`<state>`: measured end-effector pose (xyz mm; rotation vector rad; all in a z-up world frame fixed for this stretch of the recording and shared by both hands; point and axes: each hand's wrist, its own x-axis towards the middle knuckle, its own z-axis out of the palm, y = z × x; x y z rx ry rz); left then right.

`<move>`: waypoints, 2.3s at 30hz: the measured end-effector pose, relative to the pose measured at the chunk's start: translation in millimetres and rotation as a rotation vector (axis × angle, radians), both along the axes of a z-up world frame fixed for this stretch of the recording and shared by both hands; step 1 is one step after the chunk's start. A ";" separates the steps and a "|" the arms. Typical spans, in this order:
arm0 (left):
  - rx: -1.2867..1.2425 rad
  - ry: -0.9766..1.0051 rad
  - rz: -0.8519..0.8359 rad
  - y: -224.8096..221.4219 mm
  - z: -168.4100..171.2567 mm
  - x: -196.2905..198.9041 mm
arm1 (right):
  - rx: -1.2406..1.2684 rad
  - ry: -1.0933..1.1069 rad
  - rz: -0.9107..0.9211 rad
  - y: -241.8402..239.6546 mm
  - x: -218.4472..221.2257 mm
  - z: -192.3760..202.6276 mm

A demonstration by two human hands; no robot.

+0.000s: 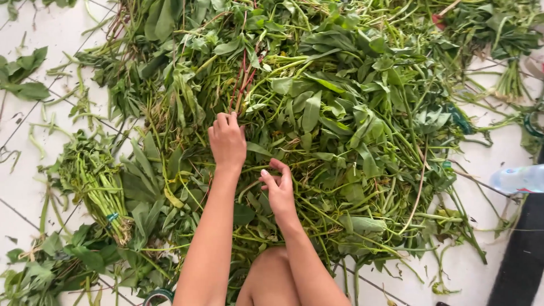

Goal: Sorting leafy green stems from a large pile on the floor and bundling them into small groups using a tying tool and scissors.

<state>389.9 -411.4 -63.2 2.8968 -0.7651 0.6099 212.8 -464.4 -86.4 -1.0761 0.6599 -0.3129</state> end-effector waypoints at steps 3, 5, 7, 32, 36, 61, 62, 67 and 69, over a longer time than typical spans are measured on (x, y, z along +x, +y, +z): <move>-0.015 0.060 0.009 -4.7 21.3 -11.8 | 0.013 -0.003 0.030 -1.5 -3.0 16.5; -0.043 0.008 0.014 -11.0 33.1 -14.1 | 0.020 -0.008 0.049 -1.5 -3.8 20.3; -0.067 -0.047 0.018 -16.4 44.4 -14.4 | 0.030 -0.015 0.066 0.9 -4.2 21.6; -1.019 0.792 0.127 1.1 14.1 -20.0 | 0.120 -0.092 0.133 -3.3 -6.0 37.3; -1.051 0.814 0.129 20.6 23.9 -26.1 | 0.122 -0.089 0.165 -1.9 -4.9 34.3; -1.449 0.698 0.228 235.5 93.8 -253.2 | 0.011 -0.471 0.647 145.4 -36.6 61.6; -1.484 0.668 0.251 244.7 77.9 -264.6 | -0.040 -0.441 0.618 162.5 -43.6 62.9; -1.552 0.621 0.374 282.9 62.6 -332.4 | -0.234 -0.428 0.690 227.2 -94.9 60.4; -1.485 0.687 0.448 303.5 62.8 -354.9 | -0.280 -0.439 0.834 241.0 -109.6 61.4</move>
